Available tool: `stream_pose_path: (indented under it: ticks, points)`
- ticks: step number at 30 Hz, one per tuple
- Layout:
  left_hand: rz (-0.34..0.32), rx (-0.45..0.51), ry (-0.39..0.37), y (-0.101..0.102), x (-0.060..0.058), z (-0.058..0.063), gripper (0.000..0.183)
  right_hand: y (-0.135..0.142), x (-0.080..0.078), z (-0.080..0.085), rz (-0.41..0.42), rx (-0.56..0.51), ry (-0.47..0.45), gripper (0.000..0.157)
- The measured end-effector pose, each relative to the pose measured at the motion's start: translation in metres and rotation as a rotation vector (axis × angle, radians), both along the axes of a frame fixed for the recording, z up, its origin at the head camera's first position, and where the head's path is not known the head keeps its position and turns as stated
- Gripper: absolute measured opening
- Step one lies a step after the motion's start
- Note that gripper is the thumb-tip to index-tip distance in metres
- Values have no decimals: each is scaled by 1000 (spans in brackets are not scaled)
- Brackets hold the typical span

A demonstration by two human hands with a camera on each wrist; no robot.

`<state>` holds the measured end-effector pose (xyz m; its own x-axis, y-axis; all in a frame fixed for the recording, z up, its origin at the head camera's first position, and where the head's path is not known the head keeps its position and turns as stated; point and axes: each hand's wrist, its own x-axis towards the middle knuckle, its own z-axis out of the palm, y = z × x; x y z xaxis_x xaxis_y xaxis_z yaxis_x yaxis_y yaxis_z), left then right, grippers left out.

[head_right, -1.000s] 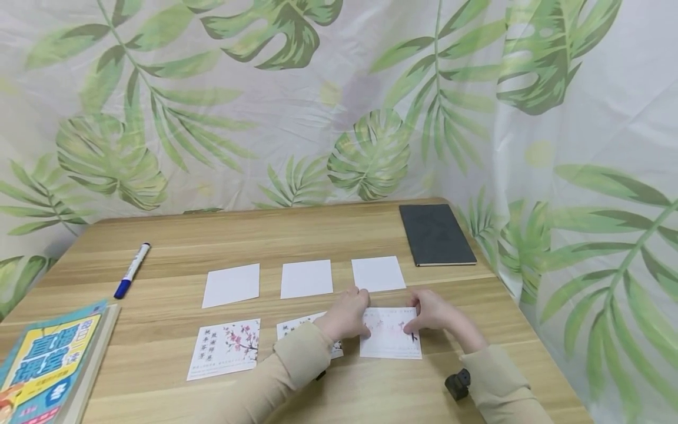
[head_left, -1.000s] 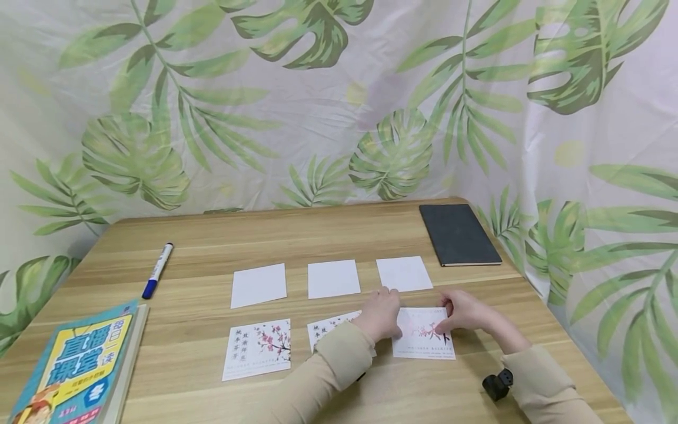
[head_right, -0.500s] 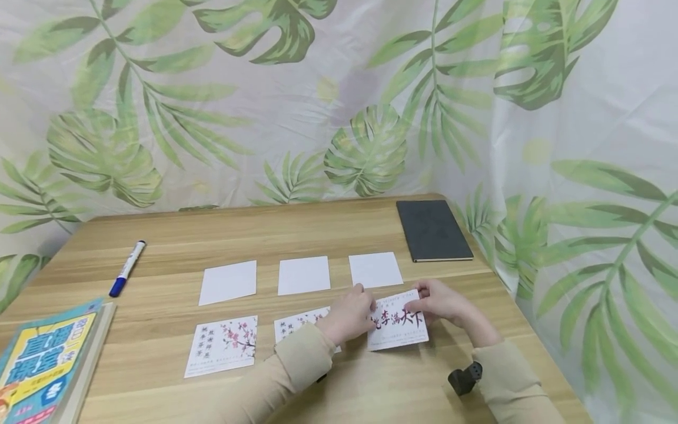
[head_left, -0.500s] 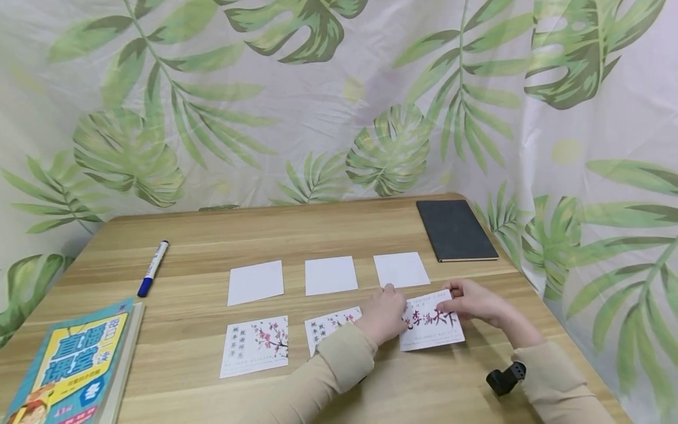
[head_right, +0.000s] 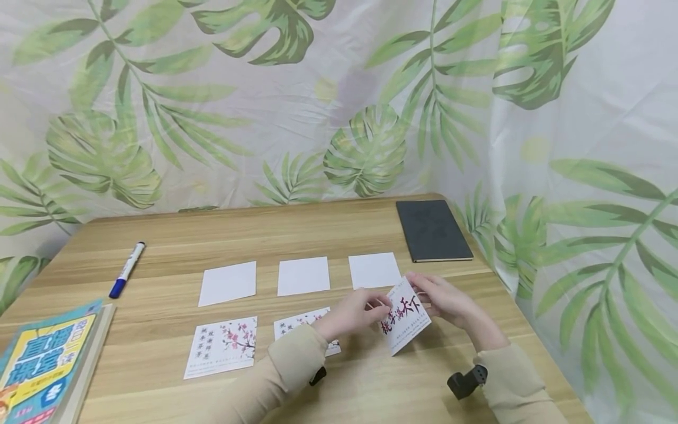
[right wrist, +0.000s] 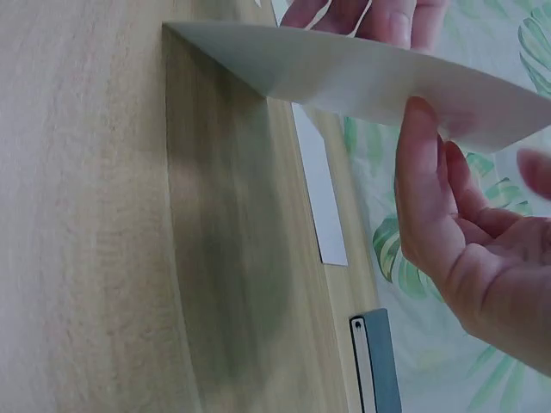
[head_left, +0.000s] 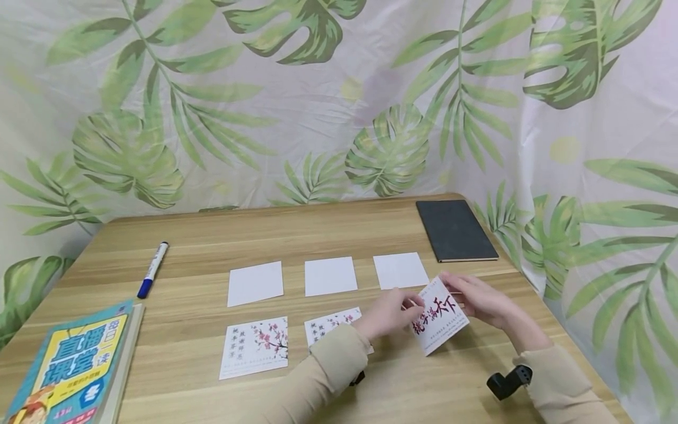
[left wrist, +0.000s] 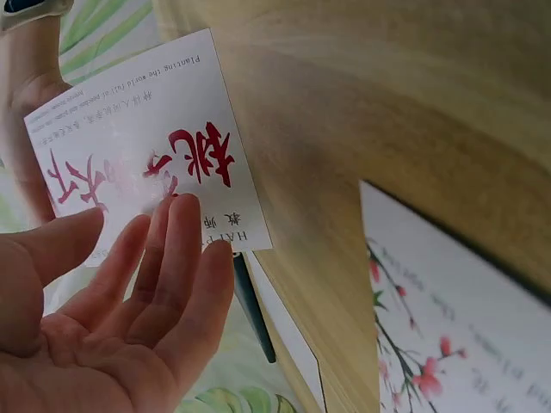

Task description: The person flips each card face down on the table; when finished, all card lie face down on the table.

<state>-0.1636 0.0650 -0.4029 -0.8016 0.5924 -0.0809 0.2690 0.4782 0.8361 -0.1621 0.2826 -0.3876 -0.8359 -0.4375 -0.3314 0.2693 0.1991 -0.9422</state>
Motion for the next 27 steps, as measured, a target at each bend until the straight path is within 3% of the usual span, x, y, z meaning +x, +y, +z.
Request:
stream_pose_path:
  ticks: [5, 14, 19, 24, 27]
  points:
    - [17, 79, -51, -2, -1, 2, 22, -2, 0, 0, 18, -48, 25, 39]
    - [86, 141, -157, -7, -2, 6, 39, -12, 1, -8, 109, 140, 219, 43]
    - [90, 101, -137, -11, -1, 7, 47, -19, 2, -10, 131, 155, 272, 44]
    - [115, 123, -213, -13, 2, 8, 57, -23, 3, -10, 146, 156, 314, 42]
    - [146, 141, -240, -14, 1, 7, 51, -26, 2, -11, 158, 203, 386, 37]
